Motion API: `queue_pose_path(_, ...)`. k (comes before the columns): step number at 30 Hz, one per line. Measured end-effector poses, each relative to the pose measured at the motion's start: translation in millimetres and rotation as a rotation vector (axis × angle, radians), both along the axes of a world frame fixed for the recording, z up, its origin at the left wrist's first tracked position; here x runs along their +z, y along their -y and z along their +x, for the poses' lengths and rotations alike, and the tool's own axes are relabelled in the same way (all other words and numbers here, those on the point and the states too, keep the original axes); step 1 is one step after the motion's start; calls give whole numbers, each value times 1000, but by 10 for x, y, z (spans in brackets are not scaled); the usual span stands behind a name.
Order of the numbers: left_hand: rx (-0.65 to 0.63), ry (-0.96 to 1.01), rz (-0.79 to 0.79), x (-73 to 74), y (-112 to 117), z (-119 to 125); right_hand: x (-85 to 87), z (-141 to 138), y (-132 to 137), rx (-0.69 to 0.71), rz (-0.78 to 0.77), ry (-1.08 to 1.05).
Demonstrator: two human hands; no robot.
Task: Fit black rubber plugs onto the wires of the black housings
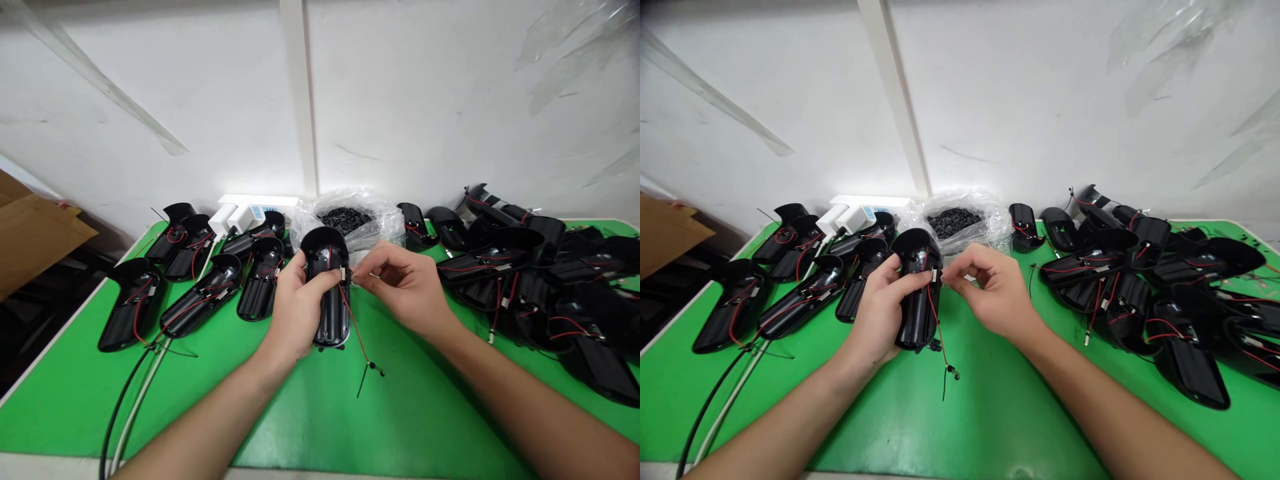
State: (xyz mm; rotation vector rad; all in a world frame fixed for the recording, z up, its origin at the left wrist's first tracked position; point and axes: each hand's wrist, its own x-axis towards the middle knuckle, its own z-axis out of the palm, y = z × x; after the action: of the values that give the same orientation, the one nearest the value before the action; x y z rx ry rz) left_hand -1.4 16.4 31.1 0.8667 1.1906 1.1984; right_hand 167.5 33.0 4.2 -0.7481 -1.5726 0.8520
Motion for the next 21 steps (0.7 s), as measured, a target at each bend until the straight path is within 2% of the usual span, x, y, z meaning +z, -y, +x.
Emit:
queue_pose_path(5, -14, 104, -24, 33, -18, 4, -32, 0, 21, -24, 157, 82)
queue_pose_path(9, -46, 64, 17, 14, -7, 7, -9, -1, 37, -112, 311, 189)
queue_pose_path(21, -106, 79, 69, 13, 26, 21, -14, 8, 39, -122, 408, 213)
